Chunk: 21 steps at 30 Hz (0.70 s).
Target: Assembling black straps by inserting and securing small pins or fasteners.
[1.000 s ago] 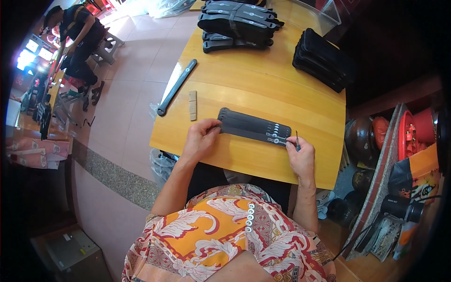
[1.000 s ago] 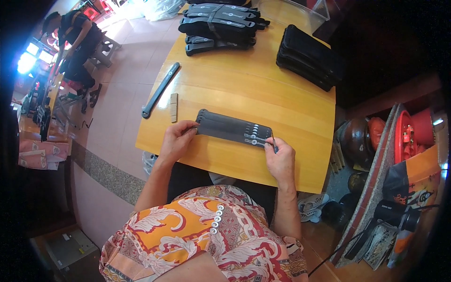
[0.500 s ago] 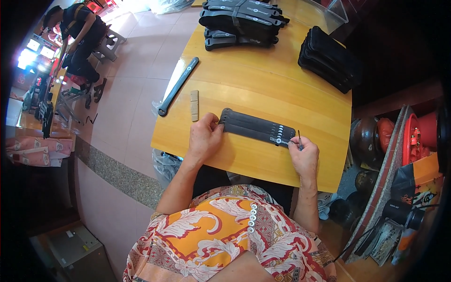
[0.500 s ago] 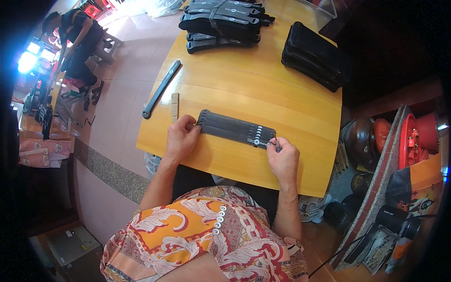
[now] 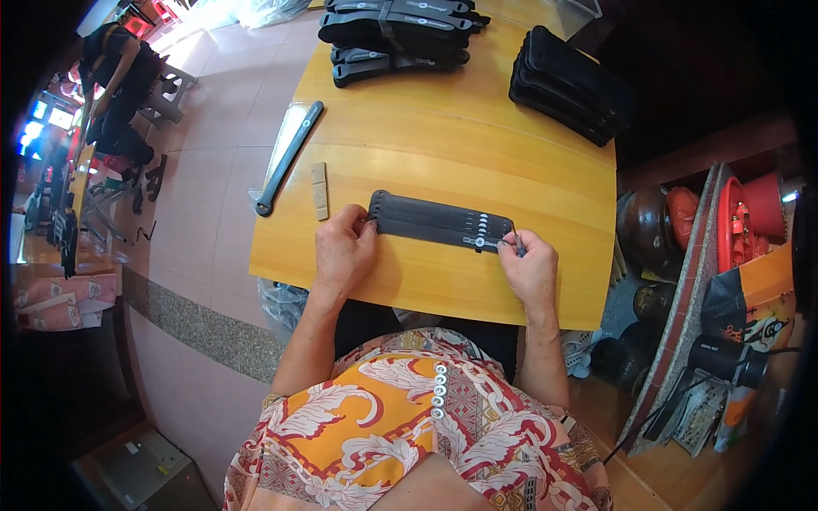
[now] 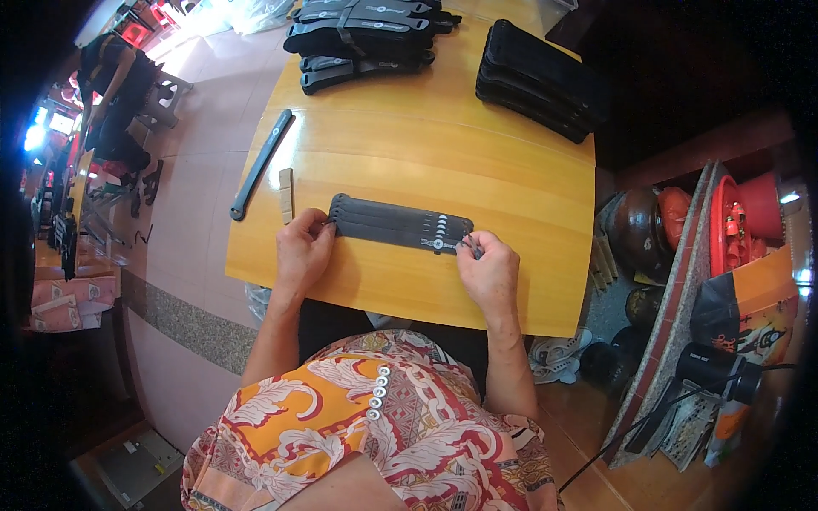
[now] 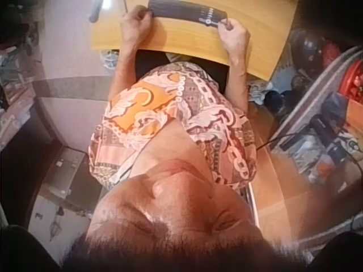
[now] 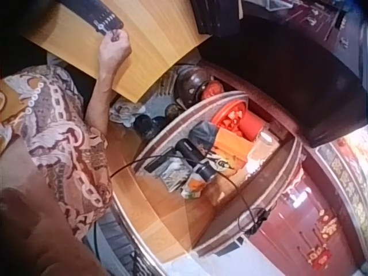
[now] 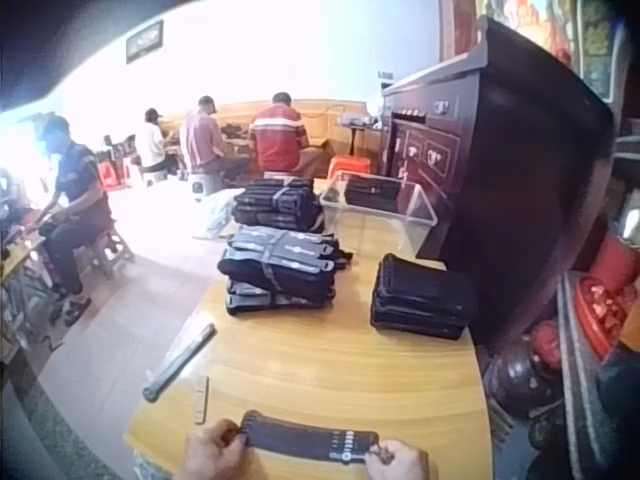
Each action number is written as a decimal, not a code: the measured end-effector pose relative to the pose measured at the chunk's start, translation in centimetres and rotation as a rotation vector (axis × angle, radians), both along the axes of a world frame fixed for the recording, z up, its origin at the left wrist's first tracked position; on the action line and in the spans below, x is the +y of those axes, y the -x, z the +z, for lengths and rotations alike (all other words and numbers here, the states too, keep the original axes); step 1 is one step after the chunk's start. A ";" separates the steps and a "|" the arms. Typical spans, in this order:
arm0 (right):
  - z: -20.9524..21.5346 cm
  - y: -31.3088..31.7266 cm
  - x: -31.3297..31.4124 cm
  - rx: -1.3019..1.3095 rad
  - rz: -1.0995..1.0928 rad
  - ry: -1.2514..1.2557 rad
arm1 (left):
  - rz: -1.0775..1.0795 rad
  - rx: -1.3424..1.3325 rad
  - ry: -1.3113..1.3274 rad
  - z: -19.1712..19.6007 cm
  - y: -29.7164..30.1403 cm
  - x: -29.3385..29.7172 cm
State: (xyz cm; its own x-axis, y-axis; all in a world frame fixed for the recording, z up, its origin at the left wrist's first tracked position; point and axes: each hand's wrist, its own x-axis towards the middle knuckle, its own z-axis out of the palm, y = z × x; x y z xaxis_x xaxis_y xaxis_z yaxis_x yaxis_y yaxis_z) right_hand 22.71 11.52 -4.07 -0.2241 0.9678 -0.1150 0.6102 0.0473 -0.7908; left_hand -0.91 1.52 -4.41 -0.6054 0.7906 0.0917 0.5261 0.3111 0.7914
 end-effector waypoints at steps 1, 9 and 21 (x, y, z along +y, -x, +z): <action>0.1 0.0 0.0 -0.002 -0.004 -0.014 | -0.009 0.017 -0.013 0.0 0.0 0.0; 0.5 0.5 -0.3 -0.028 0.016 -0.061 | -0.001 0.030 0.015 -0.3 0.3 -0.2; 0.7 0.6 -0.6 -0.071 -0.008 -0.110 | -0.021 0.077 0.002 -0.4 0.0 -0.1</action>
